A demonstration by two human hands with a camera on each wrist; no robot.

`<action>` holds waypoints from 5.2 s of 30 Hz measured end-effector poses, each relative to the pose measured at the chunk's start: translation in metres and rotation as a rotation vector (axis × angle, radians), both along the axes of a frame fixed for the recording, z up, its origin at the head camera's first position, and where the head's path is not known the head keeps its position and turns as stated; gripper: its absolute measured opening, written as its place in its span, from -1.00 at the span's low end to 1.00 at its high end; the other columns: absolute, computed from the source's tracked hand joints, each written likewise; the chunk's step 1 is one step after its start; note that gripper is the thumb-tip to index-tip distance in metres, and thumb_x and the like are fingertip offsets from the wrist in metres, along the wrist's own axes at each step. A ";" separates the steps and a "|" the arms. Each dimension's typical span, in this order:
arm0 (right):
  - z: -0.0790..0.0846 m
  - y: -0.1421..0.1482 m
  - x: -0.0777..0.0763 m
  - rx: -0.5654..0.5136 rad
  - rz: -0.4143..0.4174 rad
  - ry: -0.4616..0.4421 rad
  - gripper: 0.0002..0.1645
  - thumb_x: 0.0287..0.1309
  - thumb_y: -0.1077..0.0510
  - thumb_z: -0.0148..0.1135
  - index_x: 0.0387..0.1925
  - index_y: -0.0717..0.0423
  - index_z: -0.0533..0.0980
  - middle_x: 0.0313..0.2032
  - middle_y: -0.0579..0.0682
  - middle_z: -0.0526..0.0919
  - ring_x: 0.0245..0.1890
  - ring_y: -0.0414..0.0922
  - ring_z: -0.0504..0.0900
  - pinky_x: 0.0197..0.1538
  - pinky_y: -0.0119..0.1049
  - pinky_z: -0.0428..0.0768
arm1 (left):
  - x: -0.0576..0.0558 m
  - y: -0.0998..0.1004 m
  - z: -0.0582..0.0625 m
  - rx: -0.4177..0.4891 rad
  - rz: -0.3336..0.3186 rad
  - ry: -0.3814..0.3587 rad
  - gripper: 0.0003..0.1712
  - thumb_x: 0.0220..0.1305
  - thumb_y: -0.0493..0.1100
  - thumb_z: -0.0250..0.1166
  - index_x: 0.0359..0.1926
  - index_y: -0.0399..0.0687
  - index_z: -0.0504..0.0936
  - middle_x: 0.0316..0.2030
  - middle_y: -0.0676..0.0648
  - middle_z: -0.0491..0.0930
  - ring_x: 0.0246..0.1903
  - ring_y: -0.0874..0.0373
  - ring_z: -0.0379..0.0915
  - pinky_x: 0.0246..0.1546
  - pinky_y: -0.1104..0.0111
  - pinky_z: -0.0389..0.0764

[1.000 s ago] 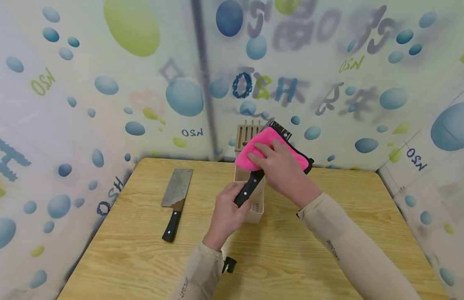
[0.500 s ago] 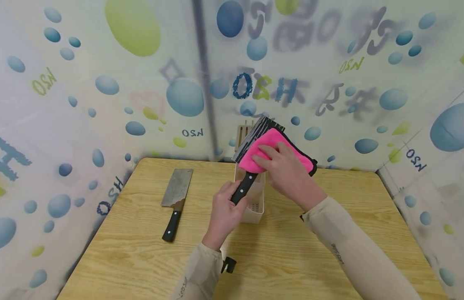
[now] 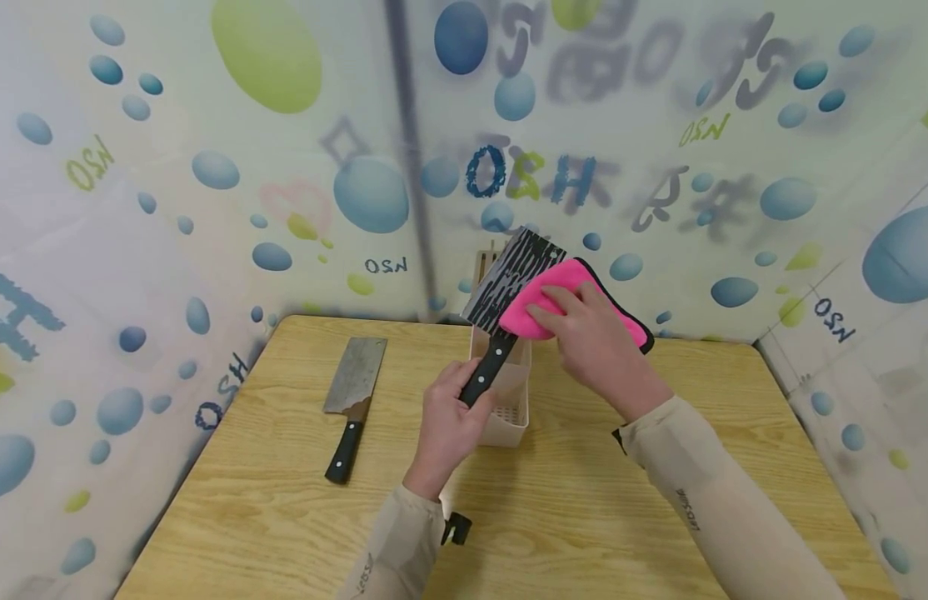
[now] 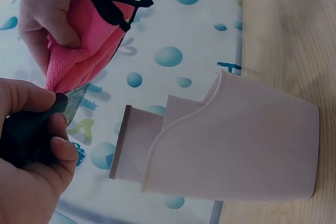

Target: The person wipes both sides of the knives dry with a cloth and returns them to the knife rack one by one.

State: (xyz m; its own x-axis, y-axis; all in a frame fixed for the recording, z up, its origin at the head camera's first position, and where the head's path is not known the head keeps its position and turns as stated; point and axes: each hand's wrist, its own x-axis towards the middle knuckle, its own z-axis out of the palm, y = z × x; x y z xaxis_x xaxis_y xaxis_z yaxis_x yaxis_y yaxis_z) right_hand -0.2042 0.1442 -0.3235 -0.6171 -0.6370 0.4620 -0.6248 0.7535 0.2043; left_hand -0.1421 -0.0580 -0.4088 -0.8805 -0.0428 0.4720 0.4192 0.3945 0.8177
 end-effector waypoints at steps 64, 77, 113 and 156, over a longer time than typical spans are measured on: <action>-0.003 -0.003 0.011 0.032 0.016 -0.016 -0.39 0.02 0.41 0.20 0.16 0.04 0.55 0.17 0.20 0.52 -0.12 0.16 0.46 -0.07 -0.13 0.46 | 0.000 -0.002 -0.002 -0.044 -0.030 0.073 -0.63 0.03 -0.39 0.34 -0.06 -0.13 0.68 -0.39 -0.05 0.55 -0.58 0.21 0.30 -0.67 0.45 0.32; 0.006 0.004 -0.005 0.028 -0.020 0.013 -0.46 0.04 0.41 0.18 0.10 0.06 0.60 0.11 0.21 0.57 -0.13 0.17 0.48 -0.06 -0.11 0.45 | 0.002 0.000 0.000 -0.098 -0.065 0.069 -0.66 0.05 -0.36 0.32 -0.09 -0.10 0.69 -0.40 -0.02 0.54 -0.54 0.21 0.33 -0.61 0.44 0.35; 0.020 0.012 -0.042 0.030 -0.197 -0.099 -0.41 0.14 0.37 -0.01 0.23 0.08 0.49 0.19 0.22 0.49 0.16 0.22 0.38 0.14 0.07 0.42 | 0.007 -0.001 0.001 -0.122 -0.102 0.037 -0.63 0.14 -0.32 0.26 0.01 -0.05 0.67 -0.28 0.01 0.59 -0.47 0.22 0.39 -0.57 0.44 0.38; -0.022 -0.011 0.007 -0.124 -0.022 -0.005 -0.37 0.01 0.45 0.15 0.17 0.04 0.55 0.10 0.19 0.54 -0.10 0.17 0.44 -0.09 -0.13 0.45 | 0.002 -0.002 0.002 -0.061 -0.026 -0.001 -0.67 0.10 -0.37 0.29 -0.06 -0.14 0.67 -0.37 -0.04 0.54 -0.59 0.19 0.29 -0.69 0.43 0.31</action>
